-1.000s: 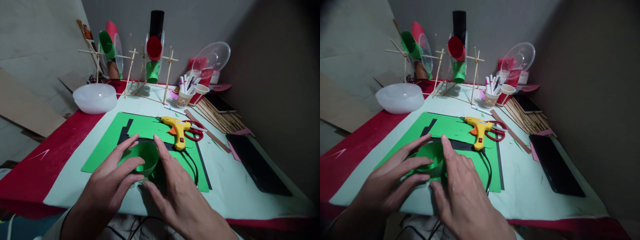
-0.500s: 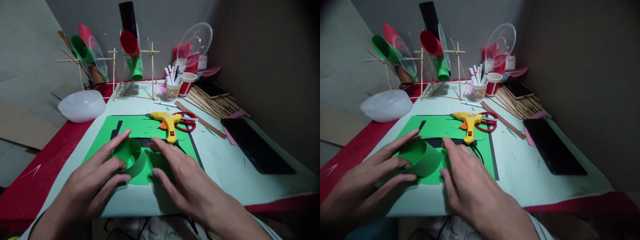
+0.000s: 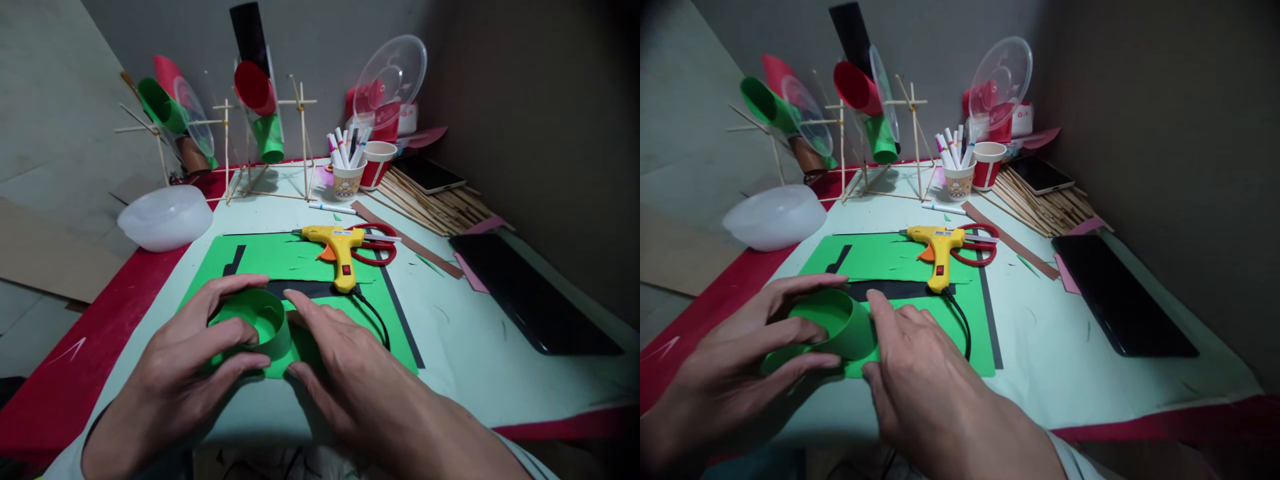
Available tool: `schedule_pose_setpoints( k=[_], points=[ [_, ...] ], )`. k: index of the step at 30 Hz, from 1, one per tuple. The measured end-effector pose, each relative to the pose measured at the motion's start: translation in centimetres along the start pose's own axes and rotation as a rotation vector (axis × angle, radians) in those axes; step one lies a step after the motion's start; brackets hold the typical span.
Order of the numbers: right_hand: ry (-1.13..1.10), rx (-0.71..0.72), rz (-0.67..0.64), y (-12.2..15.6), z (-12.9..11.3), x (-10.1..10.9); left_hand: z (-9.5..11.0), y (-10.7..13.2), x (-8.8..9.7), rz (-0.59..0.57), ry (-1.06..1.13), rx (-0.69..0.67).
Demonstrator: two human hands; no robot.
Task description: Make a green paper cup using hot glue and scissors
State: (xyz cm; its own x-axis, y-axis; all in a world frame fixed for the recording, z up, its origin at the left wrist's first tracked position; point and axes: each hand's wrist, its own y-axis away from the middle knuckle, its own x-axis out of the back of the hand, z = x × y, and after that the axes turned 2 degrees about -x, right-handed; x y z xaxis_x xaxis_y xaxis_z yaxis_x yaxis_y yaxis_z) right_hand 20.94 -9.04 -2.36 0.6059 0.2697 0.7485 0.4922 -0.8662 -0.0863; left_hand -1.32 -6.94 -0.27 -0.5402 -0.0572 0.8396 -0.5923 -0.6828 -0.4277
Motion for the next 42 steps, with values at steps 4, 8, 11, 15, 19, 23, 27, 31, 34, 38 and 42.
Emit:
schedule_pose_setpoints(
  k=[4,8,11,15,19,23,27,31,34,38,42],
  points=[
    [-0.002,0.002,-0.013,-0.1,-0.2,0.1,0.3,0.1,-0.4,0.016,0.037,0.009],
    [0.02,0.04,0.058,0.4,0.1,1.0,0.2,0.4,-0.7,0.028,0.063,0.034],
    [0.062,0.099,0.205,1.2,0.5,2.6,0.0,0.6,-0.8,0.022,0.084,0.039],
    [0.186,0.101,0.387,1.6,1.3,4.8,0.0,0.7,-0.8,-0.002,0.079,0.072],
    [0.335,0.028,0.46,0.7,2.7,5.3,0.1,0.7,-0.9,-0.032,0.055,0.092],
    [0.318,-0.147,0.247,-0.5,3.5,4.9,0.2,0.7,-1.0,-0.044,0.032,0.089],
    [0.292,-0.212,0.098,-1.4,3.3,5.0,0.2,0.8,-0.9,-0.048,0.036,0.073],
    [0.29,-0.272,0.065,-2.3,3.0,5.2,0.1,0.8,-0.8,-0.063,0.075,0.026],
    [0.293,-0.283,0.042,-3.1,2.9,5.2,0.2,0.8,-0.8,-0.054,0.095,0.004],
    [0.196,-0.278,0.124,-3.3,2.9,5.3,0.4,0.9,-1.1,-0.05,0.095,0.057],
    [0.016,-0.265,0.372,-1.9,2.8,5.4,0.3,1.1,-1.3,-0.072,0.082,0.094]
  ],
)
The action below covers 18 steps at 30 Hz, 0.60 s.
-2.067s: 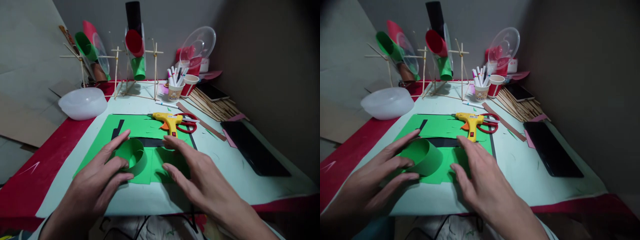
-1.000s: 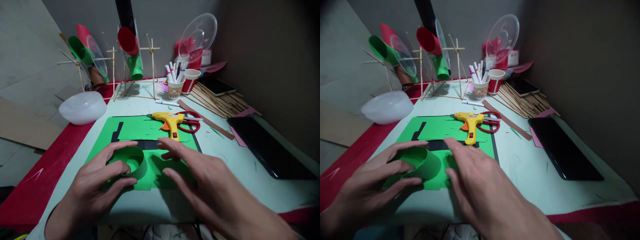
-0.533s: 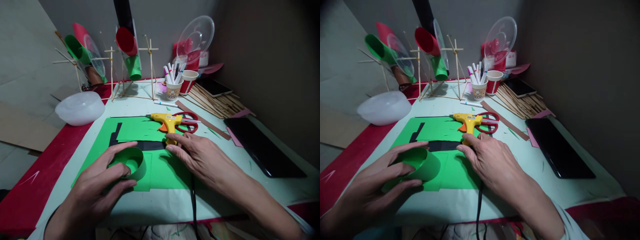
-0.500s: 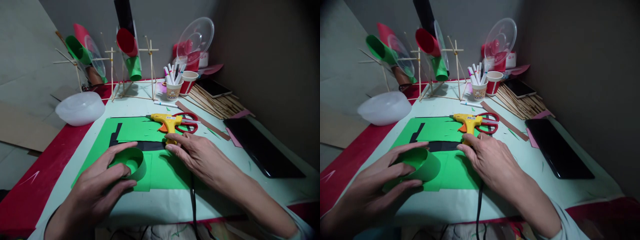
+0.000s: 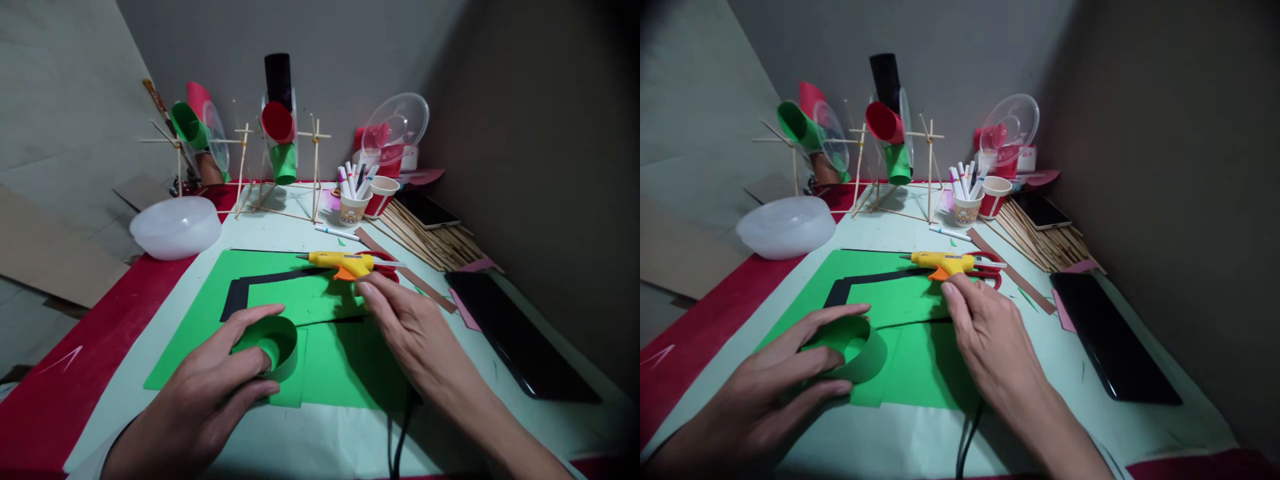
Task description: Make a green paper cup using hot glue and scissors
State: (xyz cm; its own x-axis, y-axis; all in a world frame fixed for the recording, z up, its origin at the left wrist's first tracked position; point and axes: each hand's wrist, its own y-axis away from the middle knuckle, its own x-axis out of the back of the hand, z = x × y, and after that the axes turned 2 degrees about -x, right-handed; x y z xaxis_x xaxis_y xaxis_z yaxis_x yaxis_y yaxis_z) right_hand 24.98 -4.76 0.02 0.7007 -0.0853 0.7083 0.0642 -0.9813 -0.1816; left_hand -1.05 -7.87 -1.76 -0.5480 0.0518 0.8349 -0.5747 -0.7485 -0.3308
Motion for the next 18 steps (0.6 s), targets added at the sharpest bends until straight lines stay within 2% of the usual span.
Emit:
schedule_pose_setpoints(
  k=[5,8,9,10,11,13,15,18],
  points=[
    [-0.227,-0.018,0.297,2.0,0.0,0.6,-0.2,0.3,-0.4,-0.011,-0.024,0.019],
    [-0.374,-0.098,0.502,3.2,-0.5,1.1,-0.2,0.4,-0.4,-0.009,-0.037,0.033],
    [-0.431,-0.147,0.534,3.6,-0.7,1.4,-0.3,0.4,-0.3,-0.006,-0.045,0.032],
    [-0.491,-0.21,0.511,3.9,-0.9,1.7,-0.3,0.4,-0.3,-0.009,-0.056,0.025],
    [-0.547,-0.28,0.432,4.1,-1.1,1.9,-0.4,0.4,-0.2,-0.017,-0.069,0.011],
    [-0.636,-0.392,0.197,4.4,-1.3,2.2,-0.5,0.3,0.0,-0.044,-0.092,-0.03],
    [-0.702,-0.443,0.002,4.4,-1.6,1.8,-0.6,0.4,0.0,-0.052,-0.099,-0.063],
    [-0.797,-0.489,-0.121,4.3,-2.1,0.2,-0.7,0.5,-0.2,-0.016,-0.085,-0.073]
  ],
)
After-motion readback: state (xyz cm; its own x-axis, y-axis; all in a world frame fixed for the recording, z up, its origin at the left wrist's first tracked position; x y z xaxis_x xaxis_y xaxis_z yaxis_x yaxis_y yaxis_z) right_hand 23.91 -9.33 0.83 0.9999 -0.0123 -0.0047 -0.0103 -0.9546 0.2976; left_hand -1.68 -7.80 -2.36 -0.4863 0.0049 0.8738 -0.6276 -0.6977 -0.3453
